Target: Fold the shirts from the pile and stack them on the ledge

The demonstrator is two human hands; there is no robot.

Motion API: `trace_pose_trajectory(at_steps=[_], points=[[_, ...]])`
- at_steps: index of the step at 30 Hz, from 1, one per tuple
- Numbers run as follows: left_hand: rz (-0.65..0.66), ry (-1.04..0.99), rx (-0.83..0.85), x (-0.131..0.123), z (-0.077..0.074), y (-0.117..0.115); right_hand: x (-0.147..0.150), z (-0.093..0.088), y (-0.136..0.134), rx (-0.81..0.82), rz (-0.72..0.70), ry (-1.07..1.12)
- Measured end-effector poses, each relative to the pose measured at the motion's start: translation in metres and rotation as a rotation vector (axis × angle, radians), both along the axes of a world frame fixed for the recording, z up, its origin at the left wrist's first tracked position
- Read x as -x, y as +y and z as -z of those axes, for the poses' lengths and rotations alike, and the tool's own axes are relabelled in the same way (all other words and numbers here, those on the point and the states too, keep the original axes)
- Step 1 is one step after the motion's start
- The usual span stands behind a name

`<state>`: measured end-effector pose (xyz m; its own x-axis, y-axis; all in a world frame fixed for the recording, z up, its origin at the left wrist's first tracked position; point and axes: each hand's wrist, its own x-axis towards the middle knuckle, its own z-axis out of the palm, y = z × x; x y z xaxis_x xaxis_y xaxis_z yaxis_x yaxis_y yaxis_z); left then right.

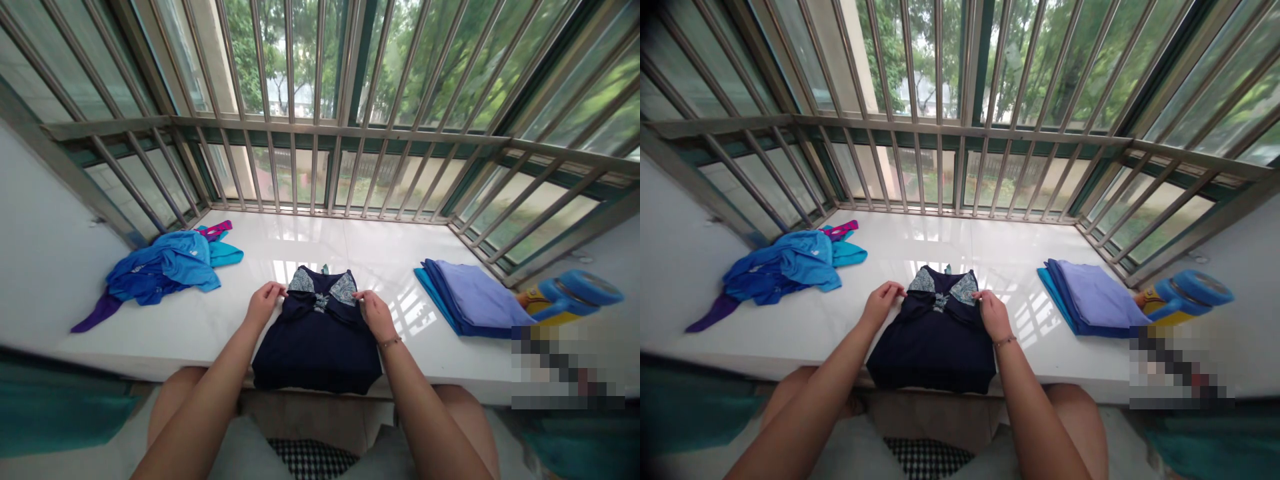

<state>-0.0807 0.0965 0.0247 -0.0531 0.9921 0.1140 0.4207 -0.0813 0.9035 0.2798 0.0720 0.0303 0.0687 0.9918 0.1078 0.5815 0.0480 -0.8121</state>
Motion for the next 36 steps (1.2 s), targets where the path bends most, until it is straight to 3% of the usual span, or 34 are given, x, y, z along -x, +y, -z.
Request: trace_pose_trajectory(at_steps=[2, 4, 13, 19, 23, 25, 27, 29, 33, 36], points=[[-0.143, 0.061, 0.114, 0.003, 0.000, 0.016, -0.005, 0.001, 0.014, 0.061, 0.110, -0.029], [-0.159, 0.161, 0.217, 0.002, -0.005, 0.036, -0.009, 0.000, 0.033, 0.117, 0.155, -0.070], [0.116, 0.269, 0.429, -0.039, -0.035, 0.121, 0.011, -0.025, 0.115, 0.333, 0.064, -0.197], [0.066, 0.074, 0.287, -0.055, -0.062, 0.140, 0.020, -0.050, 0.132, 0.153, 0.104, -0.071], [0.124, -0.062, 0.071, -0.037, -0.067, 0.109, 0.004, -0.060, 0.098, -0.013, 0.070, -0.017], [0.245, -0.038, -0.001, -0.019, -0.059, 0.078, -0.012, -0.056, 0.066, -0.033, -0.014, -0.023], [0.343, 0.122, -0.017, 0.000, -0.044, 0.041, -0.029, -0.046, 0.029, -0.003, -0.160, -0.074], [0.297, 0.271, -0.044, 0.016, -0.028, 0.004, -0.044, -0.033, -0.008, 0.024, -0.225, -0.140], [0.160, 0.422, -0.150, 0.031, -0.002, -0.062, -0.056, -0.013, -0.069, -0.059, -0.145, -0.262], [0.228, 0.556, -0.249, 0.035, 0.010, -0.105, -0.051, -0.004, -0.108, -0.186, -0.186, -0.375]])
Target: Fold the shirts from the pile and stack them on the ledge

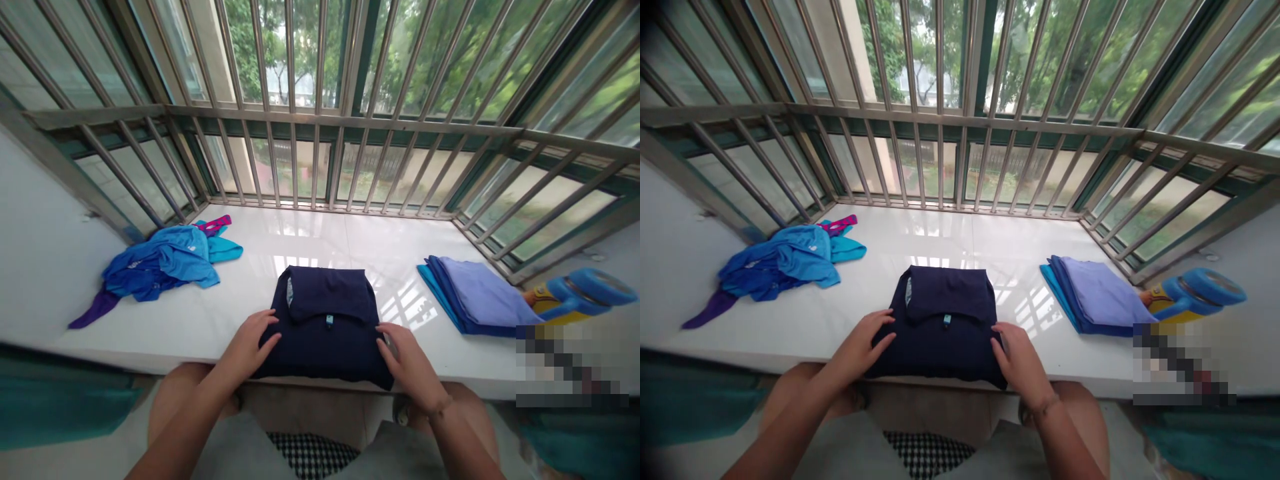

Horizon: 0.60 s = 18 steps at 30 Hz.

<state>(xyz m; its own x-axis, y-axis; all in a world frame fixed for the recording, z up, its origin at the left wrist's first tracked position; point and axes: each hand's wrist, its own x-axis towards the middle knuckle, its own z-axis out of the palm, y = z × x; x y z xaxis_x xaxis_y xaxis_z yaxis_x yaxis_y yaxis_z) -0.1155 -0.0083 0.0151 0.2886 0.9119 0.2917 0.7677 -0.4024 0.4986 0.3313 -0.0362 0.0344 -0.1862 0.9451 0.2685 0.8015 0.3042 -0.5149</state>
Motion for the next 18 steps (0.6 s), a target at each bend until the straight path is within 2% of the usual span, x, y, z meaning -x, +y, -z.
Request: trace_pose_trajectory(at_steps=[3, 5, 7, 10, 12, 14, 18], points=[[0.156, 0.223, -0.077, 0.008, 0.010, -0.039, 0.005, 0.015, -0.038, -0.106, -0.101, -0.168], [0.219, 0.328, -0.149, 0.018, 0.017, -0.061, 0.005, 0.030, -0.064, -0.188, -0.083, -0.221], [0.165, 0.323, -0.233, 0.027, 0.024, -0.079, 0.004, 0.044, -0.086, -0.241, 0.046, -0.174], [-0.077, 0.141, -0.282, 0.029, 0.026, -0.097, 0.004, 0.057, -0.107, -0.179, 0.271, -0.011], [-0.192, 0.017, -0.242, 0.018, 0.020, -0.098, 0.009, 0.055, -0.109, -0.118, 0.340, 0.059], [-0.210, -0.045, -0.195, 0.000, 0.010, -0.088, 0.016, 0.046, -0.098, -0.108, 0.356, 0.068], [-0.170, 0.023, -0.142, -0.046, -0.011, -0.041, 0.040, 0.016, -0.050, -0.151, 0.344, -0.028]])
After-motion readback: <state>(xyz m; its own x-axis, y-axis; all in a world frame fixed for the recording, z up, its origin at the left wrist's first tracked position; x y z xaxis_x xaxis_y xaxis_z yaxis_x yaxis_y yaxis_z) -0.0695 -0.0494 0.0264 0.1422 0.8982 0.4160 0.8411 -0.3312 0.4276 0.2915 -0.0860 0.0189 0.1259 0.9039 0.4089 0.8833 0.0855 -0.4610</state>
